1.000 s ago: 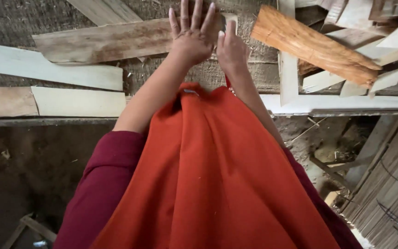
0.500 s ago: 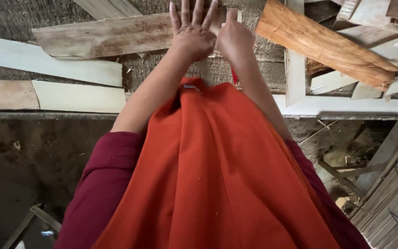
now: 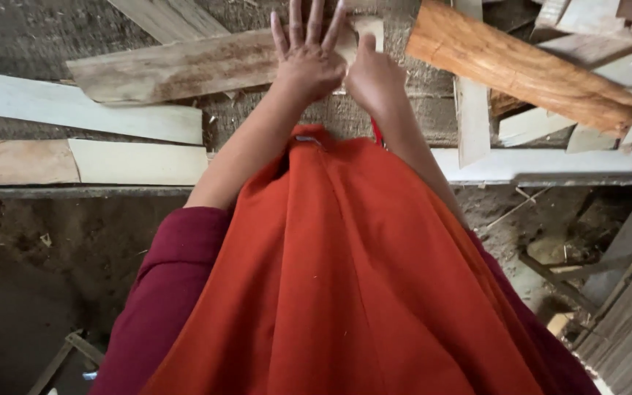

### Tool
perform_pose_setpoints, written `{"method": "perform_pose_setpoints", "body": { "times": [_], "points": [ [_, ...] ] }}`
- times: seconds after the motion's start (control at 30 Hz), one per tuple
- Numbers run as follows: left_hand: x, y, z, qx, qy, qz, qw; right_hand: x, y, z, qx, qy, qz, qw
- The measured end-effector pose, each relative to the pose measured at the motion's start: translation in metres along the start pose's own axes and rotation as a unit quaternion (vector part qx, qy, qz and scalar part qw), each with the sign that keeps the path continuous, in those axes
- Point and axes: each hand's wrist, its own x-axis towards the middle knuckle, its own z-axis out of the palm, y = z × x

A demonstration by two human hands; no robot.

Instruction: Applying thin wood strips to a wooden surface by positioning them and pressing them down, occasionally using a small tool to assist with placement or trimming.

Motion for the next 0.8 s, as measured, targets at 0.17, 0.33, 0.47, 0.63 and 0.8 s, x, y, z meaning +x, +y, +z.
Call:
{"method": "perform_pose_setpoints", "body": {
  "times": [0.17, 0.33, 0.47, 0.63, 0.8],
  "points": [
    [0.008, -0.008, 0.016, 0.006, 0.026, 0.012, 1.000, -0.013, 0.005, 0.011, -0.016, -0.027, 0.024, 0.999],
    [0.022, -0.014, 0.028, 0.025, 0.014, 0.018, 0.999, -0.006, 0.018, 0.030, -0.018, -0.003, 0.027, 0.999],
    [0.019, -0.015, 0.031, 0.031, 0.017, 0.016, 0.999, -0.002, 0.031, 0.046, -0.022, 0.023, 0.010, 0.999],
    [0.013, -0.008, 0.018, 0.042, -0.009, 0.007, 0.999, -0.001, 0.032, 0.047, -0.031, 0.025, 0.010, 0.999],
    [0.012, -0.011, 0.020, 0.047, 0.002, 0.015, 0.999, 0.002, 0.040, 0.056, -0.044, -0.001, 0.023, 0.999]
  ]
}}
